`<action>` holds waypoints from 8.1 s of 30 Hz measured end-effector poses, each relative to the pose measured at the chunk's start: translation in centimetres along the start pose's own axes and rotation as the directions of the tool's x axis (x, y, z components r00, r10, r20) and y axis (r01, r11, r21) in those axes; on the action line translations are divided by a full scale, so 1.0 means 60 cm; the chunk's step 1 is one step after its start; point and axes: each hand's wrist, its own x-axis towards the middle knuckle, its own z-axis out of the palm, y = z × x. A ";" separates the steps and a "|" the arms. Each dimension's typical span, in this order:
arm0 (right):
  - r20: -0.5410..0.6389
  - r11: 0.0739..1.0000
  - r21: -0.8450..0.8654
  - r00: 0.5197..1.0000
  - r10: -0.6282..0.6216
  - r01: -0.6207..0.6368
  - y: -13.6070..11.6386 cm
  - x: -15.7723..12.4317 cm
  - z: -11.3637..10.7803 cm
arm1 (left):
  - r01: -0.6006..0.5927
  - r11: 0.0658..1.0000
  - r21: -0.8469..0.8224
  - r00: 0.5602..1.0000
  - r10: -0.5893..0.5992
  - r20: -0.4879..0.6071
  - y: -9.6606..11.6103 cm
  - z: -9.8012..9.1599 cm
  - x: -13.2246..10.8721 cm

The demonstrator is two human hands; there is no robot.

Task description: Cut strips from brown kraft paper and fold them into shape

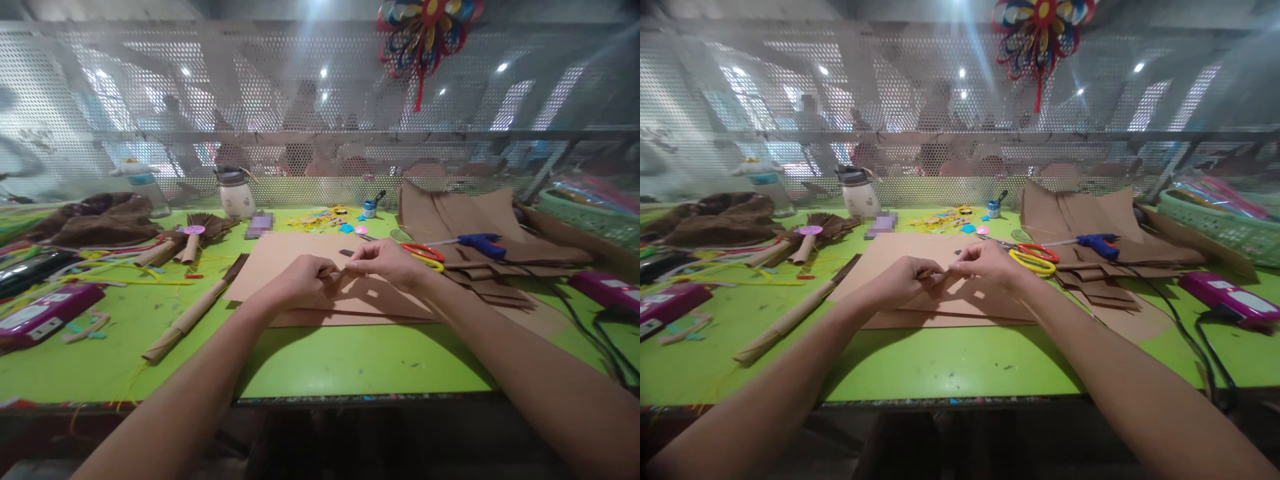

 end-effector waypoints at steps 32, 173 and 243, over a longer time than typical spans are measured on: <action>0.276 0.940 0.339 0.951 -0.137 0.037 -0.025 -0.013 -0.038 | 0.106 0.764 -0.637 0.986 0.003 0.168 0.014 -0.027 -0.018; 0.182 0.955 -0.295 0.982 0.040 0.016 -0.026 -0.013 -0.007 | 0.178 0.934 -0.311 0.984 -0.160 0.083 -0.012 -0.012 -0.004; 0.394 0.971 -0.014 0.894 -0.215 0.239 -0.048 -0.027 -0.019 | 0.207 0.646 -0.735 0.978 -0.162 0.133 -0.002 -0.019 -0.009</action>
